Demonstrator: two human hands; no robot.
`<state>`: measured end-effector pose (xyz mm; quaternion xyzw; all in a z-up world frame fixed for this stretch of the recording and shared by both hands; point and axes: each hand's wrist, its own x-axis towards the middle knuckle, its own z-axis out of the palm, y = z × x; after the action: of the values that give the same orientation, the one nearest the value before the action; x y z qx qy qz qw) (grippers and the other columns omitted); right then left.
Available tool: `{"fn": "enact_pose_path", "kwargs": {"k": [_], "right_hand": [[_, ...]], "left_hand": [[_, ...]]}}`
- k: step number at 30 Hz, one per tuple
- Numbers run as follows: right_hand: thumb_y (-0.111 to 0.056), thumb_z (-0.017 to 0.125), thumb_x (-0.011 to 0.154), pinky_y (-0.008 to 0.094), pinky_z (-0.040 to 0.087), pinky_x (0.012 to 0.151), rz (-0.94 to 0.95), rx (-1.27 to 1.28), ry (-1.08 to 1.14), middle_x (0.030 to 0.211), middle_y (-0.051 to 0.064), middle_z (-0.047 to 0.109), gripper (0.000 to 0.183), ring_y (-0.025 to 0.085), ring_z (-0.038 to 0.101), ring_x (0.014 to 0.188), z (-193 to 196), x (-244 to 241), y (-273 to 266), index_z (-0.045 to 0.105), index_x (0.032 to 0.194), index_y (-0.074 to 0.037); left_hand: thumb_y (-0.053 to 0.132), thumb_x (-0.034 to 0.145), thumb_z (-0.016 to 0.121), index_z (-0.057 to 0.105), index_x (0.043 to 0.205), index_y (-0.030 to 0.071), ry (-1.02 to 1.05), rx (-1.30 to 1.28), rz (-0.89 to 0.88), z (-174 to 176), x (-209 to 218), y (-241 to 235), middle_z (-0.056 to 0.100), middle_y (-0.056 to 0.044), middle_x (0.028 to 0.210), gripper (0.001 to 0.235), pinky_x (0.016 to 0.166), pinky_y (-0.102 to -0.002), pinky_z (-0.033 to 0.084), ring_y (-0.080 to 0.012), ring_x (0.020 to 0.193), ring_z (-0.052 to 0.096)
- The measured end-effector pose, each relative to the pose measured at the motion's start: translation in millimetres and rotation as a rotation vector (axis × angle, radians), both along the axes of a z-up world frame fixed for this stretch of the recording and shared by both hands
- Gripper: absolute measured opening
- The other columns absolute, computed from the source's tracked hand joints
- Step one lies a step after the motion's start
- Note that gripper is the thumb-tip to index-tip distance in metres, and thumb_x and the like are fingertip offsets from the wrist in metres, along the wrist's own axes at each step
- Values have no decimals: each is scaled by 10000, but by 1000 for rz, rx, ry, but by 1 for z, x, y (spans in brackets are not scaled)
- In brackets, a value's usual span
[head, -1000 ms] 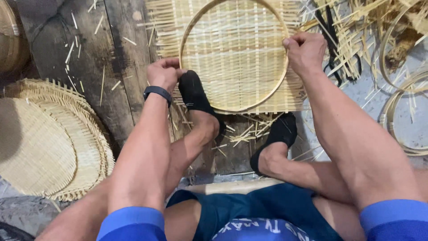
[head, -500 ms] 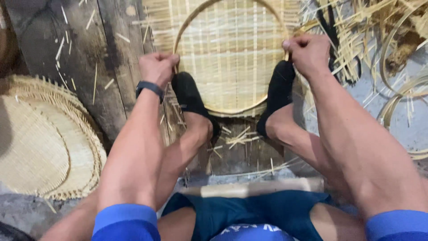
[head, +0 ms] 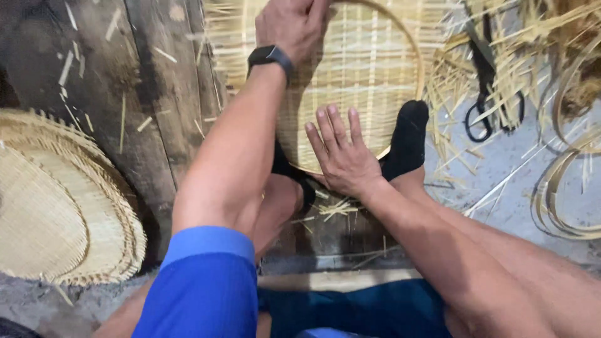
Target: The person sits on the floor assembling round bamboo steamer trays. They press a woven bamboo mat into a bamboo rim, trim the protruding mat edges with scissors, and work the rim around the mat to secure it, setting finished trays aside.
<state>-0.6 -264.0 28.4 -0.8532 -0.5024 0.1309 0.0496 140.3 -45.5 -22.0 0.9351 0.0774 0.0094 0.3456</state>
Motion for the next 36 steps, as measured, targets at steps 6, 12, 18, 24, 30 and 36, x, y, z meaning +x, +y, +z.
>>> {"fn": "enact_pose_path", "kwargs": {"k": [6, 12, 18, 24, 30, 36], "right_hand": [[-472, 716, 811, 659, 156, 1217, 20, -65, -281, 1603, 275, 321, 917, 451, 253, 1510, 23, 7, 4, 414, 1549, -18], [-473, 701, 942, 509, 393, 1143, -149, 341, 16, 1436, 250, 564, 672, 394, 515, 1348, 25, 110, -2, 542, 1431, -41], [-308, 609, 1076, 441, 541, 965, -325, 351, -53, 1206, 126, 722, 308, 296, 672, 1121, 5, 220, 31, 714, 1253, -80], [-314, 556, 1052, 381, 515, 700, -955, 203, 819, 890, 68, 751, 269, 204, 611, 756, 44, 218, 40, 779, 1093, -168], [-317, 548, 1077, 350, 532, 688, -910, 291, 673, 914, 105, 743, 288, 181, 639, 743, -11, 203, -9, 783, 1177, -184], [-247, 571, 1058, 330, 552, 866, -890, 773, 762, 1045, 82, 795, 279, 157, 686, 932, -35, 239, -12, 784, 1150, -90]], "left_hand": [[537, 977, 572, 780, 1138, 364, 84, -19, 180, 19, -2, -2, 745, -46, 1121, 316, 879, -460, 537, -297, 1044, 678], [570, 1026, 426, 768, 1157, 284, -143, 56, -76, -12, 11, 9, 710, -25, 1180, 465, 830, -437, 541, -244, 1071, 636], [554, 1100, 306, 701, 1123, 202, 317, 148, -147, 27, 23, 7, 716, -93, 957, 530, 732, -438, 510, -297, 924, 671], [584, 1008, 455, 762, 930, 144, 443, -163, 31, 14, 31, 11, 724, -144, 807, 542, 639, -438, 507, -332, 758, 685], [561, 894, 648, 767, 810, 51, 496, -314, 73, 5, 48, 17, 747, -162, 801, 530, 724, -424, 537, -295, 776, 726], [532, 913, 643, 768, 885, 71, 493, -330, 75, -16, 58, 22, 744, -163, 949, 478, 801, -419, 510, -298, 914, 685]]}}
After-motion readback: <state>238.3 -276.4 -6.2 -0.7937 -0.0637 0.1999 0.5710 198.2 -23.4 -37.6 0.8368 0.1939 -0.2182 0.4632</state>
